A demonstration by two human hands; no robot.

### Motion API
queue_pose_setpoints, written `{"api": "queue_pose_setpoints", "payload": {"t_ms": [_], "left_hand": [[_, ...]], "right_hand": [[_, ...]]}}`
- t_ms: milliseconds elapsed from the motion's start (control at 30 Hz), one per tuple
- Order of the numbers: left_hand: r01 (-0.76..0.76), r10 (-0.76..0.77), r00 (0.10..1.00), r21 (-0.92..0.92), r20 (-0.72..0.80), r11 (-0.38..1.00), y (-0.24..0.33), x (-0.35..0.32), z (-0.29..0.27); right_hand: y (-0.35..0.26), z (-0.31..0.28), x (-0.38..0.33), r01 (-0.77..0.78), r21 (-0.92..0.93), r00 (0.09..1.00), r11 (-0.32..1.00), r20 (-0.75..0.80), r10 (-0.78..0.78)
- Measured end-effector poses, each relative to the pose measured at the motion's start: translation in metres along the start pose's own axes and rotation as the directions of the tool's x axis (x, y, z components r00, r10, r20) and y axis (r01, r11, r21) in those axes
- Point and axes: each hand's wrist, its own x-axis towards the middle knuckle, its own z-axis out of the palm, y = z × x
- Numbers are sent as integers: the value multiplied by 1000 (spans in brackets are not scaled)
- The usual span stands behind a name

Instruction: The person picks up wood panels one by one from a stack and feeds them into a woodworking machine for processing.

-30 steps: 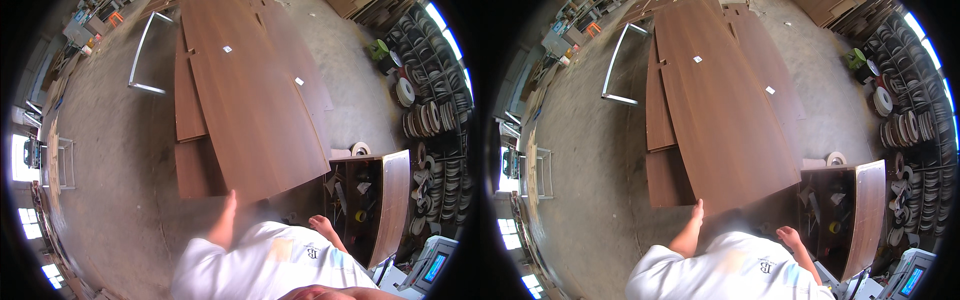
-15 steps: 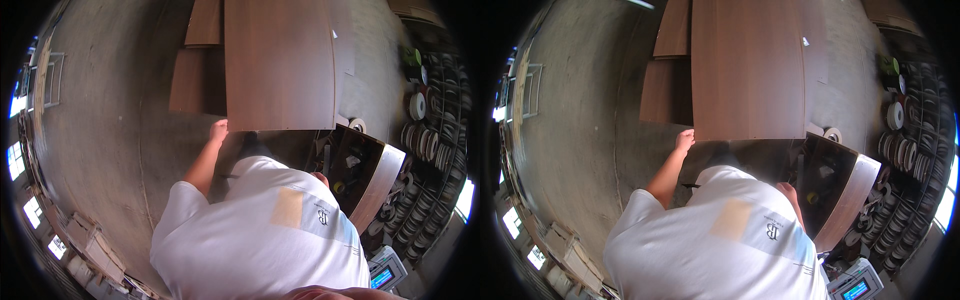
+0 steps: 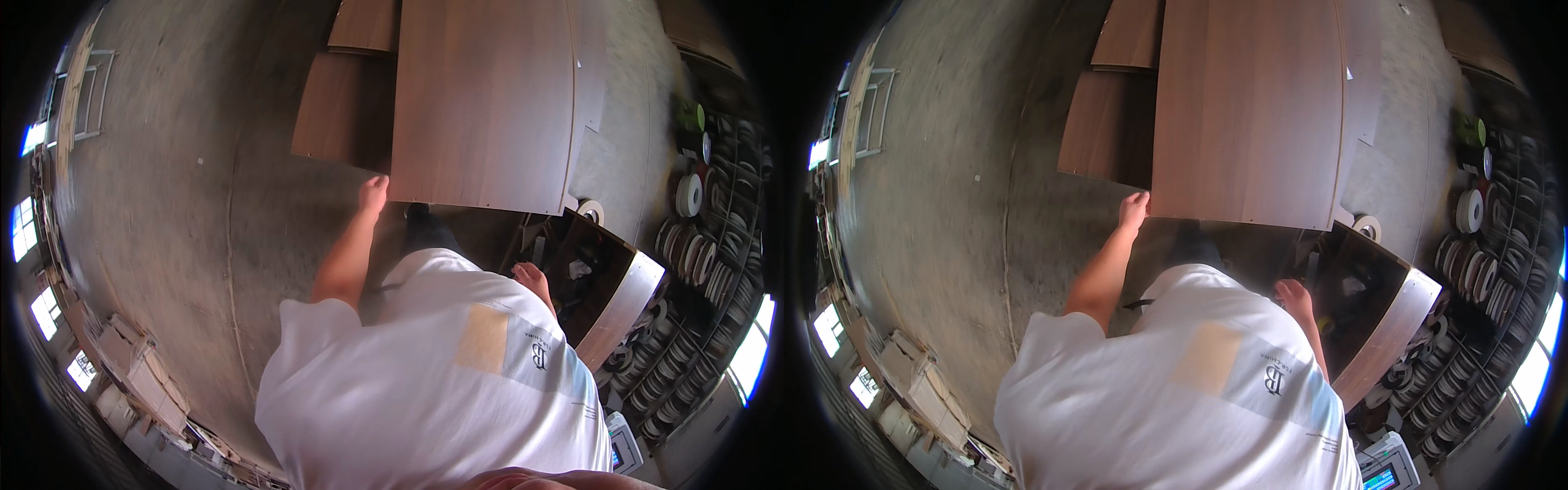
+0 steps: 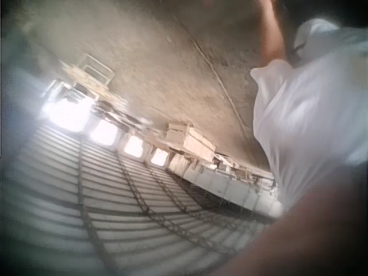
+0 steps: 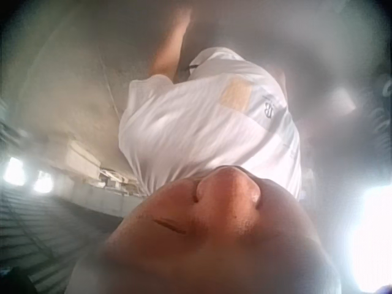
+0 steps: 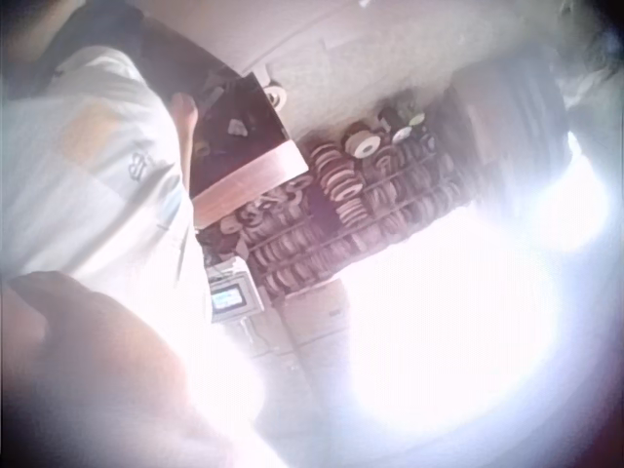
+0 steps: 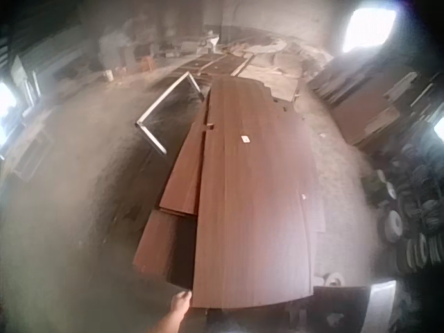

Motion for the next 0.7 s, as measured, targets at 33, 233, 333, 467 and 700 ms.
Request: {"api": "queue_pose_setpoints", "payload": {"t_ms": [33, 233, 333, 467, 700], "left_hand": [[10, -11, 1000, -55, -8, 998, -1, -2, 1], [240, -236, 970, -93, 55, 966, 13, 1, 15], [217, -212, 960, -5, 185, 976, 32, 11, 25], [211, -208, 973, -15, 103, 977, 56, -3, 38], [220, -220, 975, 24, -21, 975, 94, -47, 42]], "right_hand": [[0, 1, -1, 10, 15, 1000, 1000, -7, -10], [23, 15, -16, -30, 164, 999, 986, -39, 37], [30, 16, -29, -95, 48, 994, 994, -51, 97], [38, 23, -33, -127, 146, 987, 981, -79, 140], [25, 39, -15, -134, 418, 989, 899, -1, 148]]}}
